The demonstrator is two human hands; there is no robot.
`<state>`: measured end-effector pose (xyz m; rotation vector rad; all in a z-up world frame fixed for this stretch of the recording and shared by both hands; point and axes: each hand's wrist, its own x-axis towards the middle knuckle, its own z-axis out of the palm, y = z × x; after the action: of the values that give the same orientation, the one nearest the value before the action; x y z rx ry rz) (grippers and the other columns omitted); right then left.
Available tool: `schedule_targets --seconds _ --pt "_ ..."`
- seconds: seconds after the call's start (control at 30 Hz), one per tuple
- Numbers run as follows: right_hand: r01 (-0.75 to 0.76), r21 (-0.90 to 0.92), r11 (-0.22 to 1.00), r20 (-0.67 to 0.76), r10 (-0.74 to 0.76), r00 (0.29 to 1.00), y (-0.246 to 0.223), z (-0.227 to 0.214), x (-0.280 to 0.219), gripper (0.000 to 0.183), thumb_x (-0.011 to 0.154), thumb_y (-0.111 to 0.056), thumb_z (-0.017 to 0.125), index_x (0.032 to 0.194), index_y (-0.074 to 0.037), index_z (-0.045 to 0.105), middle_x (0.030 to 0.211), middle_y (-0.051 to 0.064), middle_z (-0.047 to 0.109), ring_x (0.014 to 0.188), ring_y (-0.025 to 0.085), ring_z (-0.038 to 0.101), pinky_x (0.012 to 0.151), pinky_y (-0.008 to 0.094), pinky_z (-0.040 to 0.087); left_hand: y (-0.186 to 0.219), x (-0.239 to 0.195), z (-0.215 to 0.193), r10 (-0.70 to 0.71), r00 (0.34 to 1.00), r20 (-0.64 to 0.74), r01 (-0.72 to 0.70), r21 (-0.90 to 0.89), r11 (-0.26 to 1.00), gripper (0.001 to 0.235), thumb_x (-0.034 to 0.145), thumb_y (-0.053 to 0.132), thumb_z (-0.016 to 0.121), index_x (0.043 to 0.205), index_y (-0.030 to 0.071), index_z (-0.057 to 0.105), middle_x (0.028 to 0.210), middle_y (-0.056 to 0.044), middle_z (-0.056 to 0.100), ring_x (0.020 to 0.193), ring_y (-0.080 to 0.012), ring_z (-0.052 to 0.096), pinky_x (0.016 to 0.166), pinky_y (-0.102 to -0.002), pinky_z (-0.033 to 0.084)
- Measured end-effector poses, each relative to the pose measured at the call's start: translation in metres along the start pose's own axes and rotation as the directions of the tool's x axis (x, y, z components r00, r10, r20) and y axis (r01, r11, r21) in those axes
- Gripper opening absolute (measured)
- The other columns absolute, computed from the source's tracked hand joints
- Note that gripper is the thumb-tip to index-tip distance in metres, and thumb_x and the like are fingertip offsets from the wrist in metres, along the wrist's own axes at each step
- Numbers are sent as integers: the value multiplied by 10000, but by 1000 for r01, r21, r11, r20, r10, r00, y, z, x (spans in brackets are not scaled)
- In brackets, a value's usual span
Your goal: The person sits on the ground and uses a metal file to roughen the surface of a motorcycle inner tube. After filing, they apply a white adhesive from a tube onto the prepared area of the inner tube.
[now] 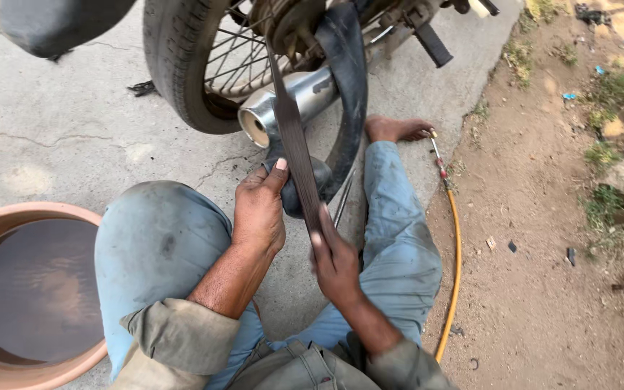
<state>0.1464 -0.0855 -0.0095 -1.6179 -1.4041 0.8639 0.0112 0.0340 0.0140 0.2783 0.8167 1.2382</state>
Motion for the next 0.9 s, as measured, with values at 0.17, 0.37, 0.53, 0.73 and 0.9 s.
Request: schedule_targets --seconds 0.17,0.37,0.53,0.73,0.9 --pt "-189 194 963 31 187 982 31 -23 -47 560 1048 -134 521 1589 -109 380 622 -19 533 509 58 493 466 241 446 6 -1 -1 0 998 60 -1 13 1000 203 1021 181 615 1050 -4 693 973 -62 741 867 -116 666 835 -259 532" --pt "-3 154 988 -56 12 998 -27 -5 38 547 1074 -152 534 1597 -80 393 682 -16 548 530 50 500 476 244 449 0 -8 5 8 998 70 -17 133 991 223 1046 188 622 1101 -16 693 981 -69 718 862 -112 631 802 -280 509" --pt "17 101 995 -27 -15 1000 -7 10 4 529 1082 -153 525 1592 -72 407 732 -8 580 538 53 480 505 242 454 12 -9 2 -8 998 54 7 14 1000 219 1011 151 631 1097 -40 696 1024 -81 739 929 -128 683 883 -285 539" --pt "-172 209 963 47 165 985 26 -20 -54 550 1060 -132 513 1593 -79 384 655 1 559 525 57 516 481 251 463 3 -1 0 23 996 80 -29 73 997 200 1026 152 634 1109 -10 714 1032 -58 731 895 -110 632 853 -271 507" --pt "-2 206 979 -56 14 998 -21 -3 35 546 1063 -121 538 1588 -65 399 667 -6 540 536 65 511 489 252 460 1 -3 2 59 993 103 -75 160 984 202 1058 164 622 1117 -10 706 990 -54 706 860 -108 591 791 -283 478"
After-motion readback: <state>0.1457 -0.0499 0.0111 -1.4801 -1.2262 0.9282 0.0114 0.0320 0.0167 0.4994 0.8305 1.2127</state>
